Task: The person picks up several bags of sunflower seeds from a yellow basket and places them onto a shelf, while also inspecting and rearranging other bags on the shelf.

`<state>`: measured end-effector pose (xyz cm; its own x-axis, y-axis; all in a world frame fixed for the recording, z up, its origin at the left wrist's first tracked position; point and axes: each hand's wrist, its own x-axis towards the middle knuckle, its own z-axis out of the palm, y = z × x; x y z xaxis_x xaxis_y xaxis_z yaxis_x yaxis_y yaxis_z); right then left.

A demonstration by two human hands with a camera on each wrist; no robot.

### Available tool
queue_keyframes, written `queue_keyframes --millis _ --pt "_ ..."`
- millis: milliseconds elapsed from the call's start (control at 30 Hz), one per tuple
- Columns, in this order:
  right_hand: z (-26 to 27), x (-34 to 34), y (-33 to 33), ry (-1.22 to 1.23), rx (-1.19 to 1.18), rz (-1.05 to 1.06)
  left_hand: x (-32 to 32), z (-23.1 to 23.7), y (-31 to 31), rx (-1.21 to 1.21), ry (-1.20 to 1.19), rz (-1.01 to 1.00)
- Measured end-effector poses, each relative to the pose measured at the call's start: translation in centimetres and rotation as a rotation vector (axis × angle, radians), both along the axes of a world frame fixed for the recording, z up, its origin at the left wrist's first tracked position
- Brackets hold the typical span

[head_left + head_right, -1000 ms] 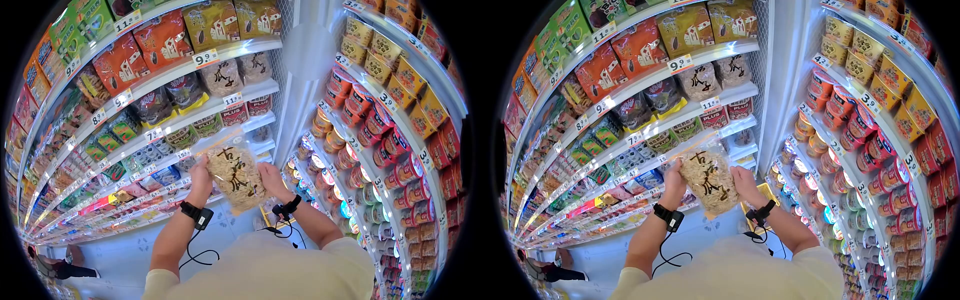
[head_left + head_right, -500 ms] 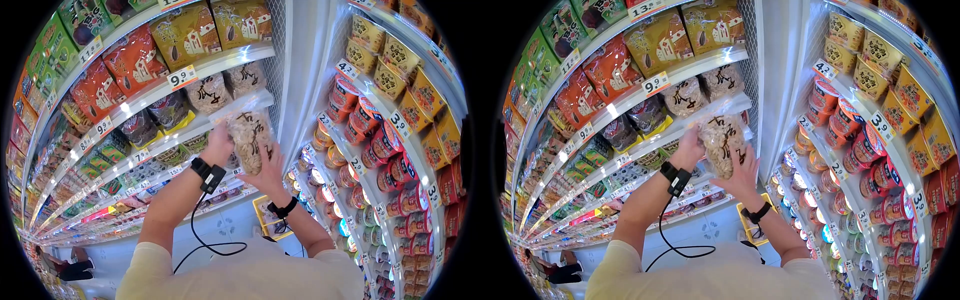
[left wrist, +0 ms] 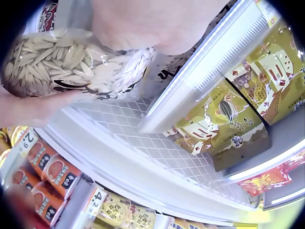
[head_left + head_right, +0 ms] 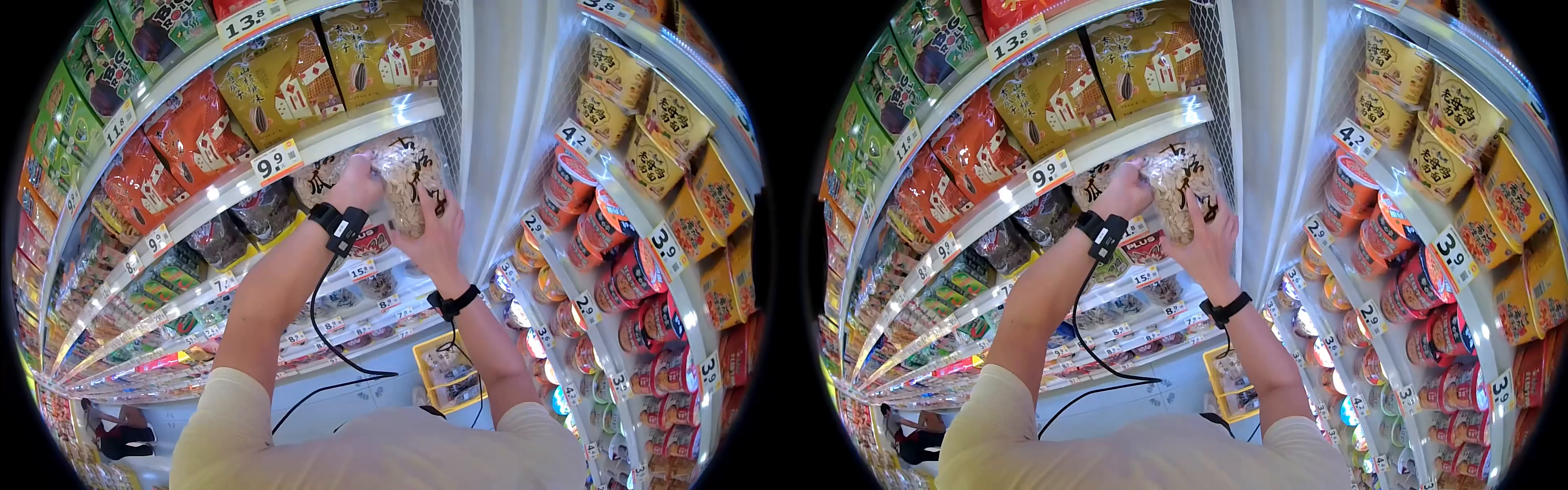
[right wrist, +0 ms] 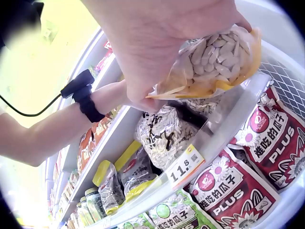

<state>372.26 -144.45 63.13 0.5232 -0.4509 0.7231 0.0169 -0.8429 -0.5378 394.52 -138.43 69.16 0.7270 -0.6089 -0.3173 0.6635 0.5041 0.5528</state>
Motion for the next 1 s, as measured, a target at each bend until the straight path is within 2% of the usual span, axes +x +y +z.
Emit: queue_keyframes --millis 100,133,200,267,300,367,433,500,567,600,633,667,733,833,900,933,1000 --pt "0.6 2.4 -1.2 -0.08 -0.032 -0.014 -2.2 4.0 -0.7 -0.084 -0.11 0.007" --pt "0.6 3.3 -1.5 -0.102 -0.039 -0.019 -0.1 2.7 -1.1 -0.082 -0.081 0.045" --pt "0.2 5.3 -1.9 -0.124 -0.047 -0.034 6.8 -4.3 0.1 0.552 -1.014 0.09" --pt "-1.0 7.0 -2.2 -0.146 -0.069 -0.042 7.0 -4.8 0.9 0.884 -1.427 0.173" --pt "-1.6 8.0 -2.5 -0.161 -0.09 -0.044 3.3 -2.1 1.7 0.886 -1.382 0.24" --pt "-1.7 9.2 -2.7 -0.174 -0.12 -0.054 2.8 -1.1 1.9 0.838 -1.403 0.323" --pt "-1.7 9.6 -2.3 -0.161 -0.136 -0.064 7.9 -5.3 2.1 0.742 -1.528 0.356" --pt "-0.6 9.1 -2.0 -0.144 -0.104 -0.029 8.3 -5.0 1.3 0.548 -1.238 0.42" --pt "0.2 8.8 -1.7 -0.106 -0.08 -0.019 4.9 -1.4 -0.9 0.254 -0.541 0.475" --pt "0.5 8.7 -1.7 -0.079 -0.074 -0.024 5.9 -2.1 -0.3 0.275 -0.556 0.39" --pt "0.7 8.8 -1.7 -0.054 -0.07 -0.029 8.2 -4.2 0.5 0.344 -0.722 0.288" --pt "0.8 9.1 -1.9 -0.061 -0.073 -0.034 12.1 -7.0 1.4 0.447 -1.03 0.179" --pt "0.3 9.7 -2.2 -0.072 -0.073 -0.042 19.2 -13.0 2.2 0.603 -1.553 0.092" --pt "-0.3 10.7 -2.8 -0.098 -0.106 -0.073 11.6 -6.4 3.0 1.096 -1.741 0.061" --pt "0.3 11.0 -3.3 -0.137 -0.105 -0.07 10.4 -5.6 1.5 1.04 -1.699 0.113" --pt "0.8 11.3 -3.7 -0.158 -0.105 -0.069 11.7 -6.5 0.4 0.855 -1.605 0.185" --pt "2.0 12.3 -4.3 -0.122 -0.125 -0.106 14.6 -8.4 -0.2 0.666 -1.663 0.284"
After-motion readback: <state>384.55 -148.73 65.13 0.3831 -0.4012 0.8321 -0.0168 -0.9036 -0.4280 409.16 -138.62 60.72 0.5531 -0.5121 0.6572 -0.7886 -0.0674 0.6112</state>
